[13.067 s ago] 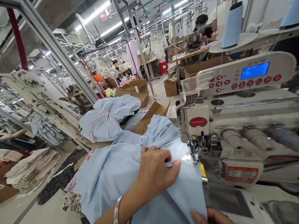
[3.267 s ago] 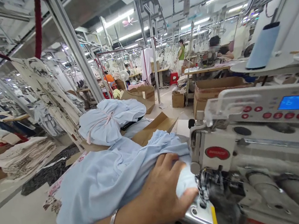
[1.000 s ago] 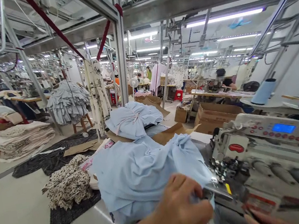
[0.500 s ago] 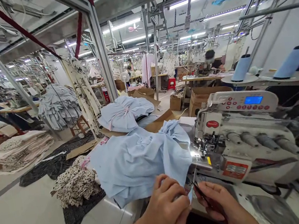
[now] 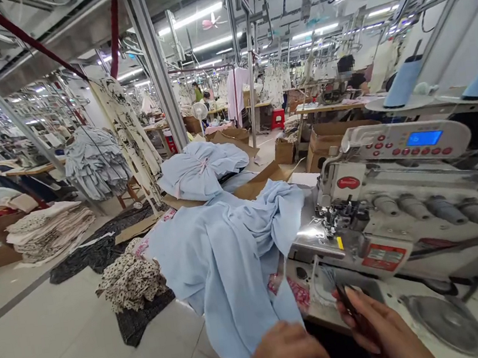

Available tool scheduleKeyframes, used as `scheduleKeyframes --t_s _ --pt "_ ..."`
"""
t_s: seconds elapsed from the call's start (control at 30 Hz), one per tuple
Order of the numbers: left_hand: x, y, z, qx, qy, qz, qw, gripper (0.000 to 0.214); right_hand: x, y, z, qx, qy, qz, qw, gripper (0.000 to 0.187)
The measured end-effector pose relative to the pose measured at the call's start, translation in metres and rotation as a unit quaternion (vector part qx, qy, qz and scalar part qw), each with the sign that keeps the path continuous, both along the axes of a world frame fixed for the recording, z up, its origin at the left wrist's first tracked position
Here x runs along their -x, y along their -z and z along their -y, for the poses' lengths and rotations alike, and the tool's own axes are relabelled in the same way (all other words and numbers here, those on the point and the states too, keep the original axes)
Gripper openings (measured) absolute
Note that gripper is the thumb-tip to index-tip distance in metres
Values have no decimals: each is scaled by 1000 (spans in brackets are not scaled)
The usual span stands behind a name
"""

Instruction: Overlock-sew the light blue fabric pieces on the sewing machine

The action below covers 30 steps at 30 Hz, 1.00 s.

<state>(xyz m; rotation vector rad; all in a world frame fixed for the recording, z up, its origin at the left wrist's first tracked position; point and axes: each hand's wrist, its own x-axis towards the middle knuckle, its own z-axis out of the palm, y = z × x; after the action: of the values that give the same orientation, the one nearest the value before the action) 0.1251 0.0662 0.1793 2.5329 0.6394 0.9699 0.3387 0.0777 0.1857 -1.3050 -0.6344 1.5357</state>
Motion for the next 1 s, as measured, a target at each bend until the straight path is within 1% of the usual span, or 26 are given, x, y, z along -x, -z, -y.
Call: scheduleKeyframes --t_s 0.07,0.13,0.2,0.23,0.27,0.3,0.33,0.4,0.47,0.57,0.63,0.7,0.77,0.83,0.9,0.97,1.0 --pt "-6 -7 -12 78 -87 61 991 16 1 4 2 -13 -5 33 999 51" --pt "-11 -12 -25 161 -192 94 964 24 3 4 2 -35 -37 68 996 50" --pt "-15 -15 -37 201 -259 64 943 33 4 1 -1 -60 -74 110 989 49" --pt "-16 -16 -41 213 -278 40 936 31 5 0 -3 -70 -92 129 985 50" --pt "-16 -15 -44 221 -290 17 931 25 6 -1 -7 -77 -107 143 981 53" --pt "-16 -15 -45 228 -293 -1 928 17 7 -2 -11 -80 -123 153 977 56" --pt "-16 -15 -44 235 -292 -11 927 17 9 -2 -16 -78 -139 157 975 58" --pt "-14 -14 -41 252 -283 -3 925 29 14 -2 -26 -67 -163 159 971 60" --pt "-11 -14 -36 280 -272 29 920 31 20 -4 -36 -48 -189 158 968 59" --pt "-6 -15 -29 336 -240 88 907 29 32 -13 -48 -28 -232 141 962 59" --pt "-4 -15 -26 361 -214 114 901 26 39 -21 -54 -29 -259 124 957 58" --pt "-1 -15 -24 392 -194 133 889 25 44 -27 -57 -37 -272 112 955 56" --pt "2 -15 -24 444 -173 157 865 28 45 -27 -56 -46 -267 107 957 56" --pt "5 -16 -24 497 -158 196 831 31 42 -22 -53 -52 -252 106 961 57" --pt "7 -17 -24 540 -154 223 797 32 38 -18 -46 -41 -240 99 965 57" --pt "7 -17 -24 568 -159 220 777 34 34 -16 -40 -25 -235 84 968 58" --pt "6 -17 -23 575 -163 212 773 34 33 -17 -37 -20 -235 79 969 58"
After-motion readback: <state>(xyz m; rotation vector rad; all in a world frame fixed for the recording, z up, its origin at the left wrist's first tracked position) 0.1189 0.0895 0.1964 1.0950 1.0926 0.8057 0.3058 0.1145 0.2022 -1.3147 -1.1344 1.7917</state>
